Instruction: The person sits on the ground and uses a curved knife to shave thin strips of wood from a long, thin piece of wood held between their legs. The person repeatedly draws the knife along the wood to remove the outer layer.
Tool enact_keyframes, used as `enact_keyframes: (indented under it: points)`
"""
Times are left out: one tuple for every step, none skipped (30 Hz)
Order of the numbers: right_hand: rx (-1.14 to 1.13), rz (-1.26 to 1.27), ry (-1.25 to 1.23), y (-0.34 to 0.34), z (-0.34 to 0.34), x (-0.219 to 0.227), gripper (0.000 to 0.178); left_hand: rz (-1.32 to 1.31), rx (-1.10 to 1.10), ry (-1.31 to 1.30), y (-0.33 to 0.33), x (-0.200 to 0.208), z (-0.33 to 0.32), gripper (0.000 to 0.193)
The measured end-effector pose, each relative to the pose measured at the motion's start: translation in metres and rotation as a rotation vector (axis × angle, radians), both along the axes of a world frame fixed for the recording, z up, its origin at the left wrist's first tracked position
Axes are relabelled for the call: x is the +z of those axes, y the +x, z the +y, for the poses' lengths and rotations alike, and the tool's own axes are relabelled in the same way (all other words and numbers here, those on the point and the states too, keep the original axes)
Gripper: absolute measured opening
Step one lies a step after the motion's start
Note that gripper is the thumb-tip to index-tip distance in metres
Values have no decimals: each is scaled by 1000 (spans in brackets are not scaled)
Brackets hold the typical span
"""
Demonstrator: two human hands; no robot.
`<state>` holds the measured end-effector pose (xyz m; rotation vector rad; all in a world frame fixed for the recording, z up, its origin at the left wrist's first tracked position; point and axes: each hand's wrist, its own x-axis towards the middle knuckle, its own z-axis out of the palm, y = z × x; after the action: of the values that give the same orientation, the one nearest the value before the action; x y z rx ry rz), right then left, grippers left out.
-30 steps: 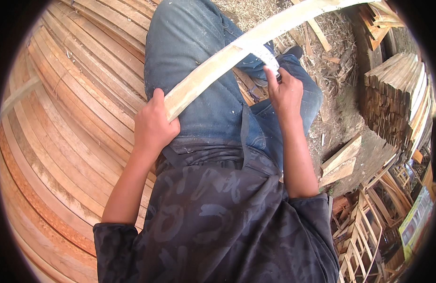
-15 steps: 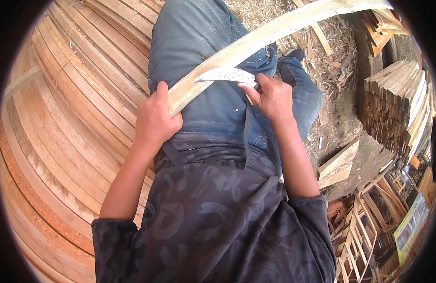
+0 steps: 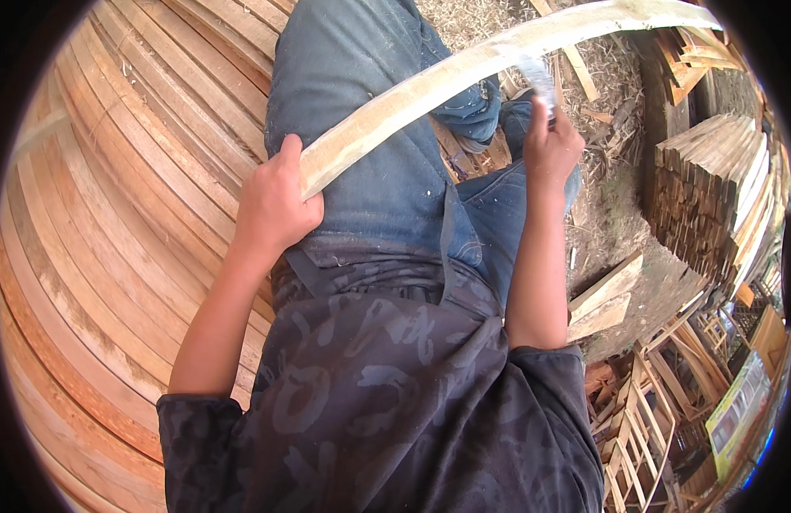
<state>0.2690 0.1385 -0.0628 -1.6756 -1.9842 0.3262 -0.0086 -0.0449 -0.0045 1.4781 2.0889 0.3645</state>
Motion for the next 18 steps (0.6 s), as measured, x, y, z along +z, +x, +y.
enact_keyframes:
  points:
    - [-207, 233, -199, 7, 14, 4, 53, -6, -4, -1, -1, 0, 1, 27]
    - [-190, 216, -160, 12, 17, 5, 55, -11, -5, 0, -2, 0, 1, 27]
    - [-174, 199, -121, 18, 18, 4, 57, -17, -7, 1, -3, -1, 0, 27]
    - [-159, 181, -81, 21, 18, 1, 59, -23, -9, 3, -5, -1, 0, 27]
    - [-158, 248, -128, 23, 11, -1, 57, -42, -11, 18, -6, -1, -1, 27]
    - [-141, 330, -164, 27, 10, -1, 57, -61, -13, 32, -7, -1, -2, 27]
    - [-125, 412, -200, 32, 11, 1, 57, -79, -16, 47, -8, -2, -2, 27]
    - [-116, 491, -242, 36, 8, 3, 57, -104, -25, 52, -10, -3, -2, 27]
    - [-158, 552, -273, 28, 1, 12, 56, -128, -37, 55, -12, -4, -2, 27]
    - [-161, 618, -330, 19, -6, 13, 56, -153, -50, 58, -14, -5, -2, 27]
    - [-166, 684, -383, 10, -13, 14, 57, -184, -51, 43, -17, -5, -3, 26]
    - [-172, 750, -433, 0, -19, 19, 58, -215, -54, 31, -21, -6, -2, 25]
    - [-262, 792, -625, -9, -27, 28, 58, -246, -57, 19, -24, -6, 0, 25]
    - [-316, 866, -721, -19, -34, 30, 58, -304, -62, -10, -27, -3, 3, 24]
    - [-384, 1032, -868, -26, -40, 30, 60, -360, -66, -37, -32, 2, 7, 24]
    - [-370, 1174, -1003, -31, -48, 30, 61, -415, -71, -66, -35, 5, 10, 23]
    - [-308, 1166, -965, -38, -61, 32, 60, -487, -61, -102, -40, 4, 11, 23]
    - [-244, 1161, -930, -41, -70, 32, 58, -502, -73, -122, -42, 5, 14, 23]
